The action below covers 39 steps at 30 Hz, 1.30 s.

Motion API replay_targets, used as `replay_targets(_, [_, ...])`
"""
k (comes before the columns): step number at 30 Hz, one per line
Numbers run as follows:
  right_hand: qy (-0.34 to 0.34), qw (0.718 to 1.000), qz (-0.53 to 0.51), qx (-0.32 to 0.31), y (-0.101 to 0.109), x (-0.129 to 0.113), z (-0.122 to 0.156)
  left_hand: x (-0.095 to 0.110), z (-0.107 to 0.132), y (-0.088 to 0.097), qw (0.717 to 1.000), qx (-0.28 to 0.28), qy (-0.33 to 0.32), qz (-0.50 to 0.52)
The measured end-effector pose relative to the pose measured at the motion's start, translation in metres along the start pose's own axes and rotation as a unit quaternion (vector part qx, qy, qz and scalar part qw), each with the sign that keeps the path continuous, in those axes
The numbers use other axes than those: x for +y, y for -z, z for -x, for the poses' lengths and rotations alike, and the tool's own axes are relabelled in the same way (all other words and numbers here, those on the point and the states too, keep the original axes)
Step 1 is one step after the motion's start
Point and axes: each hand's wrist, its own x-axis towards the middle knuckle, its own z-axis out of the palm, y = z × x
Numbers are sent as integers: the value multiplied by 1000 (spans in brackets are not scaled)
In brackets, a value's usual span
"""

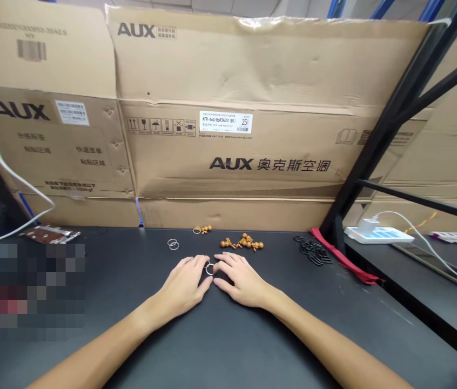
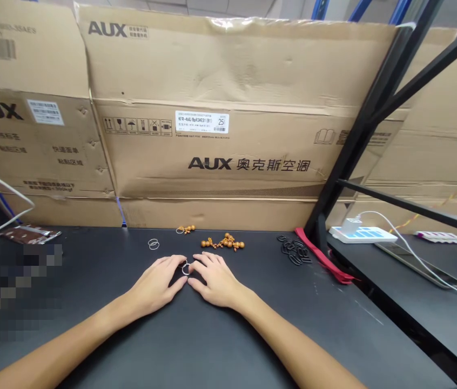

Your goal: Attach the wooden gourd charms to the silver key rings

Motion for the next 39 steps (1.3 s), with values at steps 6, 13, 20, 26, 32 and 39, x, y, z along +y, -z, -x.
replay_targets(6, [2, 1000, -8, 14, -1, 1, -2, -1, -1, -3, 999, -2, -16, 42])
replay_targets(13, [14, 999, -33, 41, -3, 3, -2, -5, -2, -9, 996, -9, -42, 75])
replay_targets(20, [26, 998, -50, 34, -2, 3, -1, -9, -3, -4, 995, -4, -46, 91])
replay_targets(26, [18, 998, -33, 40, 1, 3, -1, -12, -3, 0, 995, 1, -58, 79])
replay_targets(32, [20, 999, -16, 31, 4, 5, 2, -11, -2, 0, 996, 12, 17, -82])
replay_targets(39, [-25, 996, 20, 81, -3, 13, -3, -6, -1, 1, 992, 46, 25, -111])
